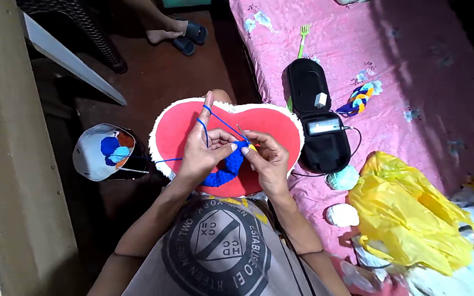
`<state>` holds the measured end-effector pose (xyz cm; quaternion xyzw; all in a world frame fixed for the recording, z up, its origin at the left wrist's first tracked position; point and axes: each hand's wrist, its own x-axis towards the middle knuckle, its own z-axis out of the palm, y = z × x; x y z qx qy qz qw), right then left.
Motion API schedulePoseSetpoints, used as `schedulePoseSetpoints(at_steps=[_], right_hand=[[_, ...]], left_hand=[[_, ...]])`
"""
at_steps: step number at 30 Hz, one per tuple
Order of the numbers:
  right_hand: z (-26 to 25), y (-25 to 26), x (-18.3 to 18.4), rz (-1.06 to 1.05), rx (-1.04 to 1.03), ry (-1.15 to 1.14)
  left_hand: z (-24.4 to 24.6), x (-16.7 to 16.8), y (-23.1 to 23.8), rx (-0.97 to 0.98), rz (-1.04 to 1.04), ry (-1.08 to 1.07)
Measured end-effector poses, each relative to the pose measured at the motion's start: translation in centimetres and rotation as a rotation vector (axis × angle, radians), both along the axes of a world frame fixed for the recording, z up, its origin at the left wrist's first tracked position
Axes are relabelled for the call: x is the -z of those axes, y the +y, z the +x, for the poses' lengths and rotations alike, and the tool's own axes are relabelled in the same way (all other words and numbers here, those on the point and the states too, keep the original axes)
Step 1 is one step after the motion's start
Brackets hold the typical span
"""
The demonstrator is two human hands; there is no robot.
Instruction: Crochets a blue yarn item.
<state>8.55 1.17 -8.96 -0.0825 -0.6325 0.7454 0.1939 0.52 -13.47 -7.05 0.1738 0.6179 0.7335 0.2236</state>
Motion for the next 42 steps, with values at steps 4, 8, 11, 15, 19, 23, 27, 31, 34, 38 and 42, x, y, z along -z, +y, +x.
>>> schedulePoseSetpoints(at_steps=[4, 8, 11, 15, 19, 23, 27, 31, 34, 38, 42], right_hand=[[-0.2, 0.4, 0.6, -0.152, -0.06, 0.001], [-0.4, 0.8, 1.0, -0.264, -0.108, -0.027], [-0.3, 1.8, 0.8, -0.139, -0.155, -0.05], [0.0, 4.1, 0.0, 0.259, -0.261, -0.039], [0.3, 6.0, -1.1, 0.707, -0.275, 0.031], [0.5, 6.5, -2.6, 1.065, -0.203, 0.082], [0.9, 5.8, -3.2, 1.234, -0.13, 0.097], [1.5, 4.3, -3.2, 1.364, -0.021, 0.073], [1.9, 2.9, -2.7, 1.423, 0.099, 0.04], [2.1, 1.1, -1.6, 1.411, 0.226, 0.001], [2.3, -0.3, -1.1, 1.34, 0.268, -0.058]], left_hand=[[0.0, 0.3, 0.1, 0.039, 0.137, -0.225], [-0.1, 1.2, 0.4, 0.063, 0.248, -0.409], [0.0, 1.2, 0.4, 0.041, 0.238, -0.395], [0.1, 0.6, -0.1, 0.024, 0.183, -0.286], [0.3, 0.3, -0.2, 0.015, 0.148, -0.205], [0.6, 0.0, 0.0, -0.035, 0.127, -0.098], [0.9, -0.3, 0.2, -0.098, 0.076, 0.024], [1.4, -0.5, 0.5, -0.169, 0.021, 0.117], [1.7, -0.1, 0.7, -0.187, 0.015, 0.181], [1.7, 0.2, 1.2, -0.22, 0.016, 0.195], [1.7, 0.9, 1.5, -0.26, -0.014, 0.232]])
